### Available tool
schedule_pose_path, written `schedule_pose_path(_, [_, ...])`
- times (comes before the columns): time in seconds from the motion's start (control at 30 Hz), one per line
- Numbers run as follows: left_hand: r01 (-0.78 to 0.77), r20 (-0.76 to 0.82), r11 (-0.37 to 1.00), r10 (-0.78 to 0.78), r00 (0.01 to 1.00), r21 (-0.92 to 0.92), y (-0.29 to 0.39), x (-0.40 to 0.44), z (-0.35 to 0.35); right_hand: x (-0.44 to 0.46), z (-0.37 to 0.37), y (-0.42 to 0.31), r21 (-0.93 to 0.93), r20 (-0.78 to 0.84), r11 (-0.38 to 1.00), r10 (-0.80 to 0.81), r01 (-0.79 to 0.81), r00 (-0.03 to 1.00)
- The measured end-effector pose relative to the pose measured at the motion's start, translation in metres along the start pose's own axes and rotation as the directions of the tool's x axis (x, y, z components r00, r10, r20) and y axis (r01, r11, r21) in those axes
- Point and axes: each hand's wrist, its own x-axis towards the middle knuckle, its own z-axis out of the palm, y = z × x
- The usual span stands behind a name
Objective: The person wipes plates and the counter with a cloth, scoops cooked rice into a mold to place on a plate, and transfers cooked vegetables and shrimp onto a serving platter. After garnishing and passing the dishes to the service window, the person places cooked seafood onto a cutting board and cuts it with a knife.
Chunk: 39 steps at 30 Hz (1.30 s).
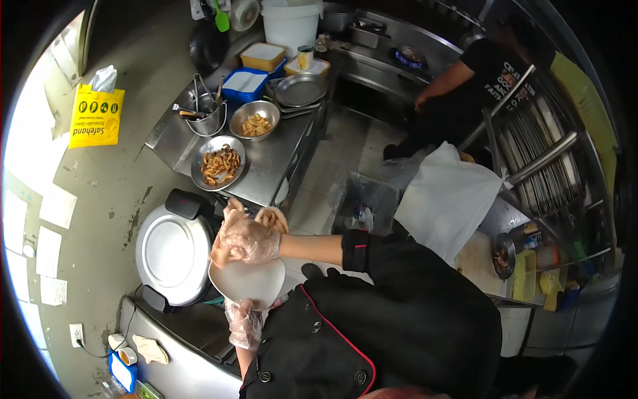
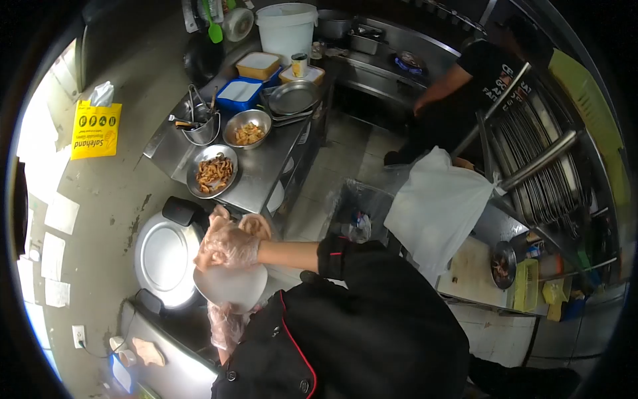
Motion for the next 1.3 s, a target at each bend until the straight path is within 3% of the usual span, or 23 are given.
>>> schedule_pose_path(0.07, [-0.047,-0.010,0.997,0.048,0.999,0.058,-0.011,0.012,-0.006,-0.011,0.016,-0.016,-0.023,0.047,0.995,-0.092,0.093,0.995])
schedule_pose_path(0.1, [0.026,-0.051,0.969,-0.039,0.998,-0.246,-0.008,0.011,0.003,-0.019,0.020,-0.030,-0.015,0.073,0.990,-0.141,0.143,0.987])
schedule_pose_path(0.23, [-0.215,0.098,0.947,0.196,0.976,0.241,-0.011,0.017,-0.019,-0.002,0.007,-0.015,0.085,0.047,0.992,-0.101,0.096,0.994])
schedule_pose_path(0.37, [-0.085,0.064,0.996,0.087,0.994,-0.025,0.005,0.028,0.007,-0.006,0.027,-0.033,0.062,0.097,0.978,-0.206,0.201,0.974])
schedule_pose_path(0.47, [-0.074,-0.042,0.997,0.074,0.996,0.005,-0.014,0.027,-0.026,-0.004,-0.004,-0.042,0.412,0.111,0.842,-0.426,0.349,0.898])
schedule_pose_path(0.5, [-0.321,0.187,0.870,0.268,0.945,0.375,-0.008,0.030,-0.031,0.009,-0.021,-0.030,0.675,0.097,0.686,-0.448,0.272,0.889])
schedule_pose_path(0.53, [-0.600,0.421,0.388,0.454,0.785,0.700,-0.002,0.032,-0.037,0.022,-0.028,-0.022,0.748,0.105,0.639,-0.380,0.179,0.919])
schedule_pose_path(0.57, [-0.689,0.590,-0.065,0.577,0.564,0.722,0.004,0.033,-0.042,0.028,-0.016,-0.020,0.397,0.139,0.913,-0.160,0.093,0.977])
schedule_pose_path(0.6, [-0.484,0.404,0.241,0.314,0.859,0.841,0.002,0.031,-0.051,0.027,-0.005,-0.018,0.166,0.111,0.980,-0.129,0.109,0.985])
schedule_pose_path(0.63, [-0.422,0.198,0.456,0.460,0.866,0.784,-0.047,0.058,-0.103,0.018,0.013,-0.025,0.062,0.119,0.976,-0.214,0.208,0.970])
schedule_pose_path(0.73, [-0.296,-0.051,0.938,0.310,0.949,0.182,-0.003,0.038,-0.047,-0.001,0.034,-0.032,-0.067,0.256,0.928,-0.338,0.366,0.905])
schedule_pose_path(0.77, [-0.263,-0.048,0.963,0.266,0.963,0.057,0.009,0.033,-0.034,0.011,0.036,-0.017,-0.128,0.312,0.920,-0.317,0.371,0.895])
schedule_pose_path(0.8, [-0.167,0.024,0.976,0.172,0.985,-0.141,0.037,0.021,-0.008,0.030,0.007,-0.010,0.160,0.094,0.920,-0.375,0.358,0.922])
schedule_pose_path(0.83, [-0.167,0.000,0.984,0.168,0.986,-0.067,0.031,0.023,-0.016,0.032,0.039,0.023,0.569,0.362,0.763,0.102,-0.307,0.926])
schedule_pose_path(0.9, [-0.200,0.039,0.980,0.201,0.979,-0.027,0.012,0.029,-0.030,0.027,0.044,0.004,0.193,0.182,0.978,-0.110,0.075,0.977])
schedule_pose_path(0.93, [-0.153,0.064,0.968,0.169,0.984,-0.201,0.020,0.026,-0.018,0.022,0.042,-0.007,-0.039,0.107,0.965,-0.254,0.260,0.961])
schedule_pose_path(0.97, [-0.186,-0.060,0.923,0.176,0.983,-0.337,0.009,0.035,-0.020,0.013,0.041,-0.035,0.039,0.075,0.919,-0.394,0.392,0.916])
schedule_pose_path(1.03, [-0.265,-0.289,0.771,0.109,0.951,-0.580,-0.019,0.044,-0.028,0.008,0.049,-0.052,0.055,0.014,0.884,-0.466,0.465,0.885])
schedule_pose_path(1.13, [-0.131,0.068,0.883,0.180,0.981,-0.451,0.001,0.011,-0.033,0.045,0.074,0.010,-0.125,-0.074,0.940,-0.328,0.318,0.942])
schedule_pose_path(1.17, [-0.122,0.031,0.875,0.155,0.987,-0.469,0.004,0.006,-0.032,0.057,0.067,0.013,0.110,-0.070,0.982,-0.148,0.155,0.987])
schedule_pose_path(1.23, [-0.125,0.001,0.824,0.150,0.989,-0.553,0.009,0.001,-0.029,0.081,0.059,0.031,0.580,0.113,0.796,0.134,-0.175,0.985])
schedule_pose_path(1.27, [-0.126,-0.017,0.794,0.145,0.989,-0.595,0.009,-0.001,-0.028,0.075,0.062,0.039,0.756,0.268,0.567,0.188,-0.327,0.945])
schedule_pose_path(1.3, [-0.155,-0.225,0.918,0.075,0.971,-0.364,-0.004,0.010,-0.037,0.076,0.050,0.021,0.835,0.416,0.284,0.236,-0.472,0.878])
